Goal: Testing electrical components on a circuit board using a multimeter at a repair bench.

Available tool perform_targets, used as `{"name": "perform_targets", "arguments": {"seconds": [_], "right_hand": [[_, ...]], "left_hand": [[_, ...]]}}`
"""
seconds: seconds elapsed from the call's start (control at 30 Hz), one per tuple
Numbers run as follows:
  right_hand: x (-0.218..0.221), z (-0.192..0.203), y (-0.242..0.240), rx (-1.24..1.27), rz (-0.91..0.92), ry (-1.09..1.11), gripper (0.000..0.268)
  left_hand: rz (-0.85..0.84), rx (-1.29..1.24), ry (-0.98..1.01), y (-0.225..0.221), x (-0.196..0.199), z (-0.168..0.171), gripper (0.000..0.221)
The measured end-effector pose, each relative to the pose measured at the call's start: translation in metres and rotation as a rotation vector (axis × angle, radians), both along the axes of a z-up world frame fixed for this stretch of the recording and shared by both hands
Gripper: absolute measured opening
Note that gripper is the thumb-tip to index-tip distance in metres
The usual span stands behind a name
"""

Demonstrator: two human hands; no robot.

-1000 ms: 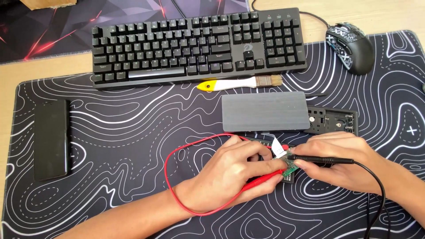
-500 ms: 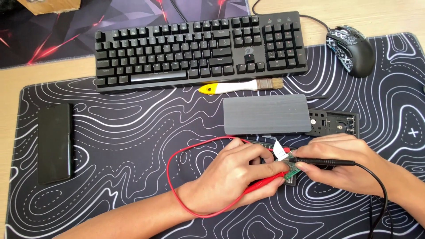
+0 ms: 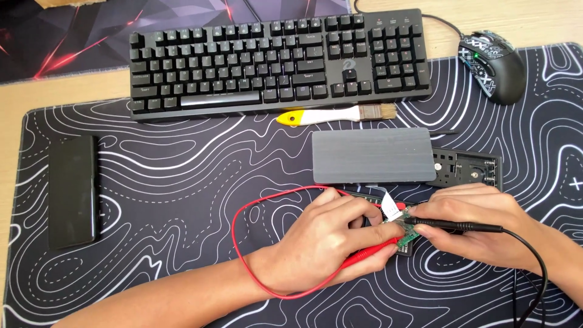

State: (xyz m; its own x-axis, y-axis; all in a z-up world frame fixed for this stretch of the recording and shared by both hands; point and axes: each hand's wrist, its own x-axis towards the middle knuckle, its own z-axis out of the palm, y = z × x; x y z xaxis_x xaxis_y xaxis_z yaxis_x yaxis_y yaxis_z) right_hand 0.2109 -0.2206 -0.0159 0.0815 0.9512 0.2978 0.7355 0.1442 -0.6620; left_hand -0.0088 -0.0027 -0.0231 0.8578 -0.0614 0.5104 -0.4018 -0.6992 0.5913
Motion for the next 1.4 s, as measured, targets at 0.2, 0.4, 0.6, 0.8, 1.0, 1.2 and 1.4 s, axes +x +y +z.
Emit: {"name": "perform_targets", "arguments": {"seconds": [0.2, 0.4, 0.6, 0.8, 1.0, 1.2, 1.4], "right_hand": [[0.000, 0.001, 0.001, 0.017, 0.019, 0.010, 0.032], [-0.004, 0.004, 0.005, 0.062, 0.046, 0.034, 0.029], [-0.006, 0.005, 0.006, 0.067, 0.033, 0.034, 0.027], [-0.006, 0.007, 0.007, 0.095, 0.062, 0.042, 0.028], [-0.007, 0.010, 0.008, 0.121, 0.092, 0.037, 0.028], [-0.007, 0.016, 0.007, 0.106, 0.086, 0.045, 0.023], [0.000, 0.008, -0.002, 0.103, 0.048, 0.026, 0.027]], "left_hand": [[0.003, 0.013, -0.007, 0.000, 0.001, 0.001, 0.017], [0.015, 0.023, -0.046, -0.001, 0.004, 0.001, 0.012], [0.011, 0.014, -0.025, -0.001, 0.002, 0.002, 0.015], [0.015, -0.001, -0.024, -0.002, 0.003, 0.004, 0.015], [-0.004, 0.015, -0.009, 0.000, 0.005, 0.010, 0.014], [0.015, 0.055, -0.046, -0.006, 0.014, 0.005, 0.015], [0.004, 0.046, -0.031, -0.010, 0.018, 0.005, 0.014]]}}
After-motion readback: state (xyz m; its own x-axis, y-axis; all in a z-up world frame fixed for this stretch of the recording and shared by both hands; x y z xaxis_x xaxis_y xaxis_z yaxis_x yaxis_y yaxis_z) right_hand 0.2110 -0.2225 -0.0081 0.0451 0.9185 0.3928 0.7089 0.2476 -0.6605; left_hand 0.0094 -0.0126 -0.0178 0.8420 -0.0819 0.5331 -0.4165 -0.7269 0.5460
